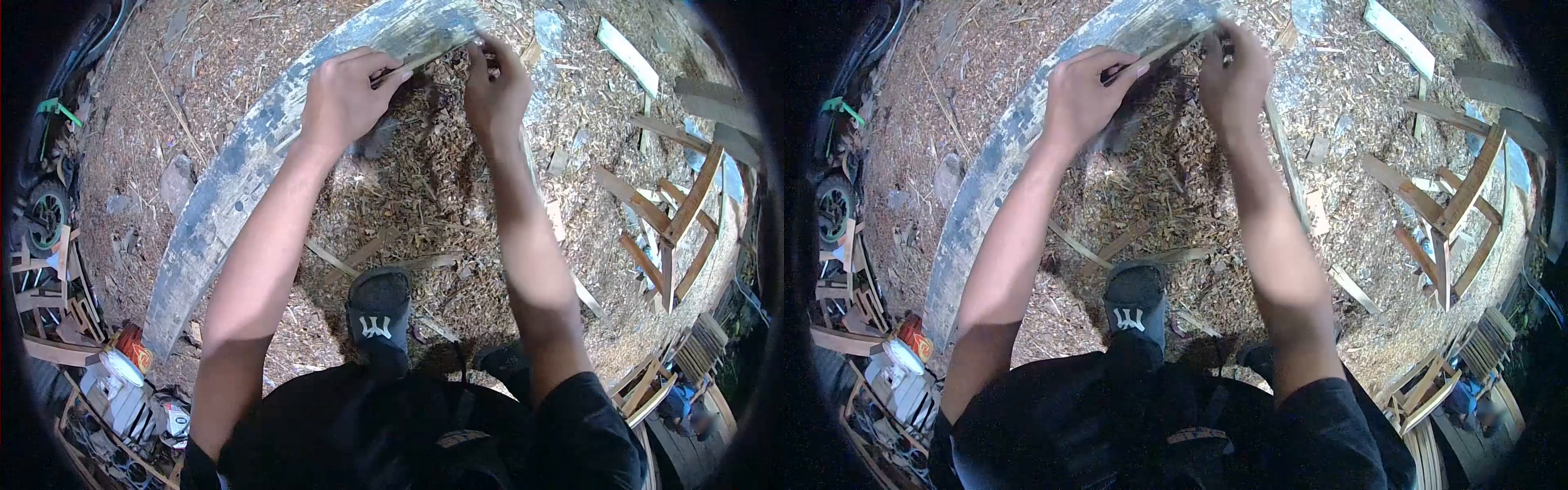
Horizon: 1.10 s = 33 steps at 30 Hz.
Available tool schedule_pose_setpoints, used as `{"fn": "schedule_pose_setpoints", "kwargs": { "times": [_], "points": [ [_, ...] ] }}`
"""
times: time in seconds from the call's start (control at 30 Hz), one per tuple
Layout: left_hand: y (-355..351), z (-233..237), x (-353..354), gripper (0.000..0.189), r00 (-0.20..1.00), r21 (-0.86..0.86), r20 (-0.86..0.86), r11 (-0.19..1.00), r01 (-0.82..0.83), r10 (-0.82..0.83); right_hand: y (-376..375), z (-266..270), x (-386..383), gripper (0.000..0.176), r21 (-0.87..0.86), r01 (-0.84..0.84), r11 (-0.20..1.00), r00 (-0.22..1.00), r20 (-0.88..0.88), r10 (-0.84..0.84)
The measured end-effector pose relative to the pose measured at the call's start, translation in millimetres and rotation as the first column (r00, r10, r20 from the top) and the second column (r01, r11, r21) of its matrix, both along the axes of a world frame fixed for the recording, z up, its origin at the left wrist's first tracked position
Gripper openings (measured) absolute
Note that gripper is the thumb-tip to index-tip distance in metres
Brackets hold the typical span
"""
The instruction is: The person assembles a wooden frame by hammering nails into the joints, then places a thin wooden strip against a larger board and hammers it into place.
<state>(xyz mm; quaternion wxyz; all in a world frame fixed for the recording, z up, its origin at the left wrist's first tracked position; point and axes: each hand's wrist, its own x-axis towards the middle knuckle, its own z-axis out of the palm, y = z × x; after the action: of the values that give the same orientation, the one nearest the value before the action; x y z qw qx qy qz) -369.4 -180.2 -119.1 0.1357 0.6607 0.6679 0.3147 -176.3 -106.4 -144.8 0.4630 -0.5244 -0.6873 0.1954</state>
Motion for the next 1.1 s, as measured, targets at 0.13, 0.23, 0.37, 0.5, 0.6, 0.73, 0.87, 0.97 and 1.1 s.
{"fn": "schedule_pose_setpoints", "kwargs": {
  "times": [0.13,0.23,0.37,0.5,0.6,0.73,0.87,0.97,1.1],
  "points": [
    [1,-1,-1,0.027,1.0,0.042,-0.004,0.999,0.01,-0.01,-44,-2,-14,0.019,-0.365,-0.086,0.927,0.933,-0.357,-0.054],
    [0,0,0,0.024,1.0,0.057,0.01,0.998,0.008,-0.008,-60,1,-28,0.02,-0.399,-0.128,0.908,0.898,-0.436,-0.065],
    [1,0,0,0.021,1.0,0.048,0.02,0.999,0.011,-0.012,-63,1,-45,0.023,-0.426,-0.157,0.891,0.851,-0.517,-0.098],
    [0,0,-1,0.019,1.0,0.076,0.021,0.997,0.012,-0.014,-58,13,-52,0.024,-0.494,-0.079,0.866,0.856,-0.478,-0.195],
    [1,-2,-2,0.017,1.0,0.094,0.004,0.995,0.026,-0.027,-52,12,-54,0.025,-0.509,-0.05,0.859,0.869,-0.447,-0.214],
    [1,-3,-3,0.017,0.999,0.088,0.02,0.996,0.029,-0.031,-46,11,-52,0.027,-0.545,-0.019,0.838,0.903,-0.369,-0.219],
    [1,-4,-4,0.017,1.0,0.058,-0.002,0.998,0.02,-0.02,-48,4,-52,0.025,-0.485,-0.005,0.875,0.917,-0.352,-0.19],
    [0,-4,-3,0.018,0.999,0.07,0.008,0.997,0.035,-0.036,-54,3,-33,0.021,-0.476,-0.109,0.873,0.905,-0.41,-0.11],
    [-8,-3,-1,0.019,0.998,0.026,-0.057,1.0,0.016,-0.015,-71,-14,44,0.019,0.072,0.116,0.991,0.962,0.238,-0.131]
  ]
}}
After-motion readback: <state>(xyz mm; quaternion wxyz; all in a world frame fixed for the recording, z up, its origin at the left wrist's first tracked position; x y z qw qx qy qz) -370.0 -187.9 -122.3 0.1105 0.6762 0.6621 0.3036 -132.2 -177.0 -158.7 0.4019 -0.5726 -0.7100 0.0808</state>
